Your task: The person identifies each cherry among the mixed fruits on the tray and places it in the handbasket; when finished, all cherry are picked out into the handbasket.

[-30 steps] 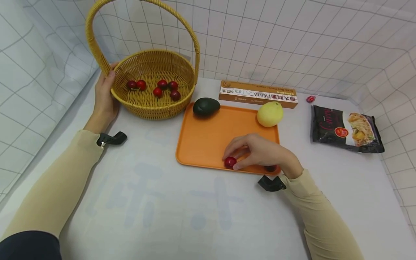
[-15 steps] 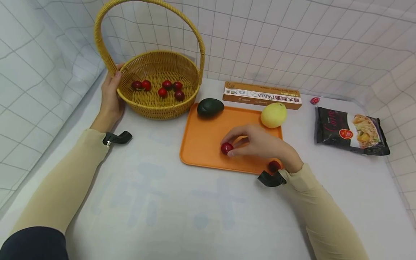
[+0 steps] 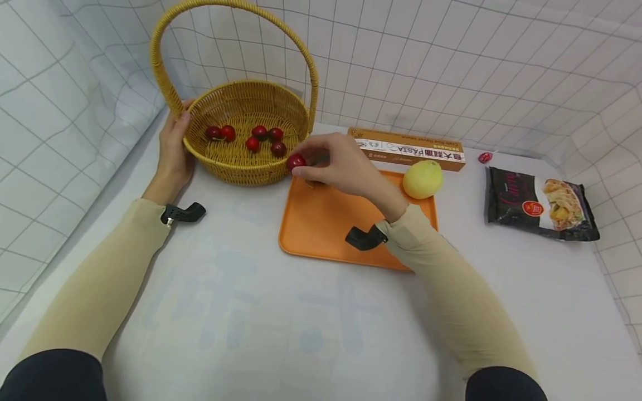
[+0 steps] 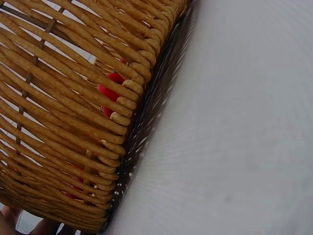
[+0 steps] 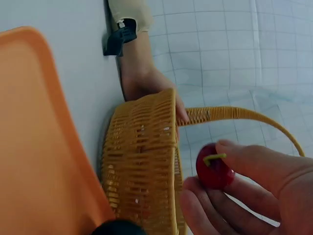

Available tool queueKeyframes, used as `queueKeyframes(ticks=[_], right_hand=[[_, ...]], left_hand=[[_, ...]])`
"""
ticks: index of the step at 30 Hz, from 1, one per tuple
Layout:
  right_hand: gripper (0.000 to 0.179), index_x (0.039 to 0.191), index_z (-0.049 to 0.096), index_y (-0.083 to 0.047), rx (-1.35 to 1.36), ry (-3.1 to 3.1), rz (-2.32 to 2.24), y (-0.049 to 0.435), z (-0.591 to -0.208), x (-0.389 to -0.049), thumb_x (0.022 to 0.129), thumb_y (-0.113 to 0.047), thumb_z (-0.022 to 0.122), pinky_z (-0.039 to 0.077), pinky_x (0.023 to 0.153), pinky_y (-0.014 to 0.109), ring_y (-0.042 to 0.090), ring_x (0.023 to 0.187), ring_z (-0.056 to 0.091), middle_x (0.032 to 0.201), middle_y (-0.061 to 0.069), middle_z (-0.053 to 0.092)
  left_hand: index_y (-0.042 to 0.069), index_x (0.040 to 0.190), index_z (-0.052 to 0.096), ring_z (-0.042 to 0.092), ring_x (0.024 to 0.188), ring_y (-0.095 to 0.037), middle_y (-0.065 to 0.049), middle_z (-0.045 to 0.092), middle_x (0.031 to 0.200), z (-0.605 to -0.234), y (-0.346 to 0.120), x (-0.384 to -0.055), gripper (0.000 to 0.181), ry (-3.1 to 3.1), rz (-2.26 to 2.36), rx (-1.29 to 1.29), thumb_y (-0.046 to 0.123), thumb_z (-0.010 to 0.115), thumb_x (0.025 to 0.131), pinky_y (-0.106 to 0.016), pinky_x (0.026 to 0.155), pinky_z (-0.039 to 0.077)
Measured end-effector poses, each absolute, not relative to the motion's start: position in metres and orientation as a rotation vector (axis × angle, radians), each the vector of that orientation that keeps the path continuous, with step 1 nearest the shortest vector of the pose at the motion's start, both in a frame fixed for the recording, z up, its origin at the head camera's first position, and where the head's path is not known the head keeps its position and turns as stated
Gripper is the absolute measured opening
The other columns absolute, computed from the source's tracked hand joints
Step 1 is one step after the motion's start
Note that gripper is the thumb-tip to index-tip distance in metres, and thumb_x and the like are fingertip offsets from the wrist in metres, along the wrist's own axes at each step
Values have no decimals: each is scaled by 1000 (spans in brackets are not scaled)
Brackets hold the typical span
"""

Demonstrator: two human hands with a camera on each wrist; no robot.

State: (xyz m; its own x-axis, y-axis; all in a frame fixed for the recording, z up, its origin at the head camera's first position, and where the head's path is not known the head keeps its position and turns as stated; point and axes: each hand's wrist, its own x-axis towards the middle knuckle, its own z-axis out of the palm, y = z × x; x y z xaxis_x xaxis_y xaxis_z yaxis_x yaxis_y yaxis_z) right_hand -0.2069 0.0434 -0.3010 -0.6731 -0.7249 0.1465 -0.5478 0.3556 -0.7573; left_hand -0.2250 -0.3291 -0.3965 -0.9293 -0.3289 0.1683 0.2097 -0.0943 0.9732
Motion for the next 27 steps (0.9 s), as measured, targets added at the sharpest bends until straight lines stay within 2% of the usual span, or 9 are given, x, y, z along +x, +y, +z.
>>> queueKeyframes(ticks=[4, 10, 16, 24, 27], right_hand=[[32, 128, 74, -16, -1126, 2471, -1234, 18, -297, -217, 99, -29, 76, 54, 96, 33, 10, 105, 70, 115, -1, 76], [31, 125, 75, -13, -935, 2562, -1288, -17, -291, -233, 99, -30, 74, 55, 87, 28, 11, 94, 72, 109, 2, 78], [32, 126, 73, -6, -675, 2456, -1451, -49, -293, -255, 101, -26, 72, 59, 92, 29, 23, 95, 78, 117, 10, 78], [31, 125, 72, -5, -425, 2383, -1512, -78, -301, -275, 100, -24, 74, 57, 96, 26, 21, 99, 78, 119, 11, 76], [33, 129, 70, -5, -346, 2380, -1513, -84, -301, -280, 101, -23, 72, 56, 98, 27, 21, 101, 78, 121, 11, 76]], left_hand=[[23, 149, 57, 43, 145, -18, 0, 54, 151, -397, -329, -225, 49, -1846, -2065, 125, 43, 58, 105, -24, 118, 28], [22, 149, 56, 43, 145, -18, 0, 54, 150, -398, -330, -225, 49, -1849, -2057, 111, 44, 57, 105, -24, 118, 28], [23, 148, 57, 43, 144, -16, 1, 54, 149, -397, -333, -224, 49, -1849, -2047, 118, 44, 57, 105, -23, 118, 27], [22, 150, 57, 42, 145, -18, -1, 54, 151, -397, -331, -224, 49, -1842, -2067, 114, 42, 58, 105, -26, 119, 27], [23, 150, 57, 42, 145, -18, 0, 54, 151, -397, -330, -224, 49, -1858, -2052, 111, 43, 56, 105, -26, 120, 26]])
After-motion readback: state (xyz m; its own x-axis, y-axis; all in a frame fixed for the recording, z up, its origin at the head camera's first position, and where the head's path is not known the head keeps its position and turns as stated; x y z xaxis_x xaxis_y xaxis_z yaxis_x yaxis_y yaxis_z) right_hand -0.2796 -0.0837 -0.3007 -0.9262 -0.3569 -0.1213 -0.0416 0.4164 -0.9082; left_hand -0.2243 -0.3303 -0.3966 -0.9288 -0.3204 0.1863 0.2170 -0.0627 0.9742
